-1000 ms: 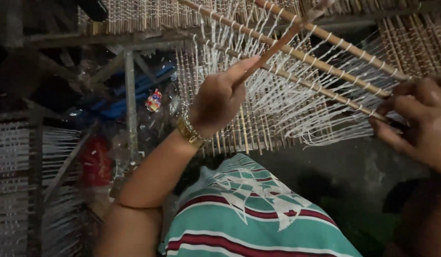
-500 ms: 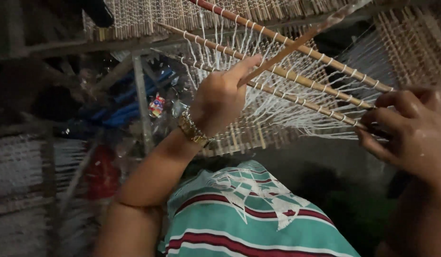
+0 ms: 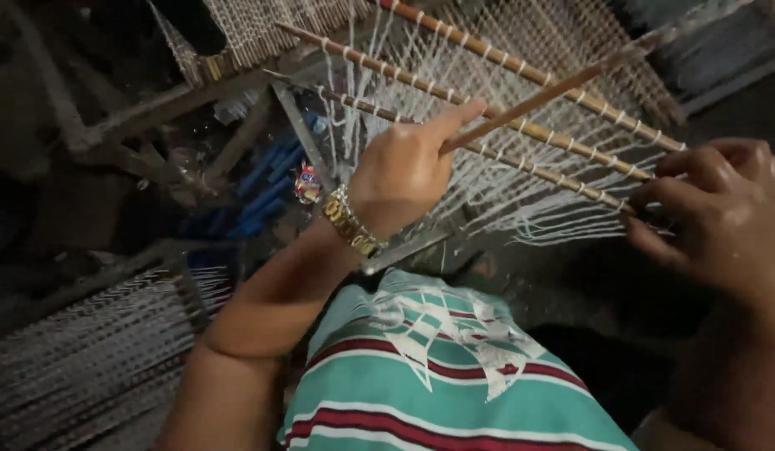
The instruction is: Dipping frames of candle wicks into a vat of molten wax and hanging them to dry.
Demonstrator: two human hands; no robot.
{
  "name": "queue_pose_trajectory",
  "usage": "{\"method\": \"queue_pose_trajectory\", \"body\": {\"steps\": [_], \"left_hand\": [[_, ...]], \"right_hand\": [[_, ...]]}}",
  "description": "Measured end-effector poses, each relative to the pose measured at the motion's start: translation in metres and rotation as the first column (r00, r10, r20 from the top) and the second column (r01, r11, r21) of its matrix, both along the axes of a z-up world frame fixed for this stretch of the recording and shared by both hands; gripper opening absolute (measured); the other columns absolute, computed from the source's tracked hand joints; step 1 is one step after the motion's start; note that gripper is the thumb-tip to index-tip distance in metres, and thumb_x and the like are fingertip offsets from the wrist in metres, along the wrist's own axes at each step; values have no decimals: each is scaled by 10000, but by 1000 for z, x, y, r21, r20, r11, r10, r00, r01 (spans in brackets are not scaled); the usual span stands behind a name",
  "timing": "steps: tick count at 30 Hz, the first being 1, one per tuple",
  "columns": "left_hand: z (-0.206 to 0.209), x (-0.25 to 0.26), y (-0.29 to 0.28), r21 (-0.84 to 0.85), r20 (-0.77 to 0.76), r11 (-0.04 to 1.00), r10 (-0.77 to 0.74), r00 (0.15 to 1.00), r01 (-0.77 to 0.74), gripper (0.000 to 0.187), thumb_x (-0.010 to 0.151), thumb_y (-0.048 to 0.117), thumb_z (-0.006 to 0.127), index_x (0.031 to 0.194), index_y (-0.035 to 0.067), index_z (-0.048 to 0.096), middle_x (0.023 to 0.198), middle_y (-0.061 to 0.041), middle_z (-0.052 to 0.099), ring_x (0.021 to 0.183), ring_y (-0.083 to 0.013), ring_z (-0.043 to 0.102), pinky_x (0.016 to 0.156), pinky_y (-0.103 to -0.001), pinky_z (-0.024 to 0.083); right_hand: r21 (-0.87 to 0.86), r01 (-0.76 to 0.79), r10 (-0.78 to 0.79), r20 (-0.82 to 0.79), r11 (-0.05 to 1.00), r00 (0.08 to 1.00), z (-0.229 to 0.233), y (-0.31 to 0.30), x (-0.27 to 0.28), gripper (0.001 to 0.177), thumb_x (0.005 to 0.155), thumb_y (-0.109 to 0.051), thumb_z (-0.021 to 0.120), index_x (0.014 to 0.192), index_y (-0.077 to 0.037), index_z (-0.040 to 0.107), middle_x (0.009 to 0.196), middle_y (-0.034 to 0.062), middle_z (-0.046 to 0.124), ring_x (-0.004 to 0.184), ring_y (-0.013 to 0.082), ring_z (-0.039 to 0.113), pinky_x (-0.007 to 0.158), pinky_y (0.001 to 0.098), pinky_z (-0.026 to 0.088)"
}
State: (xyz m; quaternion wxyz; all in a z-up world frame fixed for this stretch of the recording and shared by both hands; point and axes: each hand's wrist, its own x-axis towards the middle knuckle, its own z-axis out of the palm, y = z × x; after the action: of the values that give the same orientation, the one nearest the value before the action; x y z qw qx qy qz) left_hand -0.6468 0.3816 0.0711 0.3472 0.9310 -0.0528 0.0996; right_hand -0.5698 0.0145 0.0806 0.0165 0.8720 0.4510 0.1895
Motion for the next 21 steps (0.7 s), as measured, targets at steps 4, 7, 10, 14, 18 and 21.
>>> {"method": "queue_pose_trajectory", "body": {"steps": [4, 7, 10, 14, 18, 21], "left_hand": [[6, -14, 7, -69, -103, 996, -54, 993, 47, 581, 938, -27, 597, 1477, 170, 502, 742, -70, 765, 420, -87, 615, 276, -189, 506], [2, -23, 7, -24, -28, 997, -77, 997, 76, 605, 954, 0, 624, 1513, 162, 458, 663, -32, 721, 431, -100, 592, 304, -207, 513], [5, -27, 0, -99, -66, 986, -138, 988, 131, 510, 987, 13, 564, 1465, 189, 527, 652, 12, 658, 374, -27, 425, 268, -143, 379], [0, -29, 5, -112, -97, 980, -173, 980, 162, 603, 934, -8, 562, 1494, 197, 473, 920, -113, 699, 361, -58, 489, 273, -190, 422], [-3, -42, 43, -384, -121, 923, -82, 989, 30, 476, 1047, 22, 489, 1512, 121, 475, 691, -15, 651, 422, -46, 512, 333, -143, 496], [-23, -41, 52, -221, -50, 975, -29, 998, 18, 378, 1054, 65, 527, 1432, 52, 552, 594, 6, 638, 367, -61, 537, 297, -158, 497]], "right_hand": [[-24, 77, -78, -29, 997, 997, 1, 17, -33, 211, 894, -427, 825, 1007, -272, 738, 1236, -22, 674, 1278, 356, 581, 1097, 515, 457], [-21, 17, -18, -46, 1000, 999, 7, 35, -48, 205, 896, -393, 834, 991, -237, 741, 1132, -4, 675, 1188, 358, 631, 1070, 485, 444], [-49, 53, -52, 9, 997, 999, 10, 48, -56, 217, 889, -390, 830, 985, -221, 732, 1146, 9, 677, 1195, 376, 602, 981, 497, 475], [-67, 51, -48, 34, 996, 998, 6, 52, -61, 169, 910, -352, 826, 972, -232, 726, 1135, 2, 657, 1184, 361, 596, 971, 490, 481], [-51, 65, -62, 47, 997, 997, 2, 45, -54, 216, 888, -387, 840, 1007, -233, 748, 1160, -8, 686, 1233, 365, 621, 1018, 488, 473], [-17, 47, -47, 25, 999, 999, 3, 37, -50, 191, 919, -372, 844, 1007, -231, 749, 1205, 0, 703, 1263, 358, 621, 1078, 483, 453]]}}
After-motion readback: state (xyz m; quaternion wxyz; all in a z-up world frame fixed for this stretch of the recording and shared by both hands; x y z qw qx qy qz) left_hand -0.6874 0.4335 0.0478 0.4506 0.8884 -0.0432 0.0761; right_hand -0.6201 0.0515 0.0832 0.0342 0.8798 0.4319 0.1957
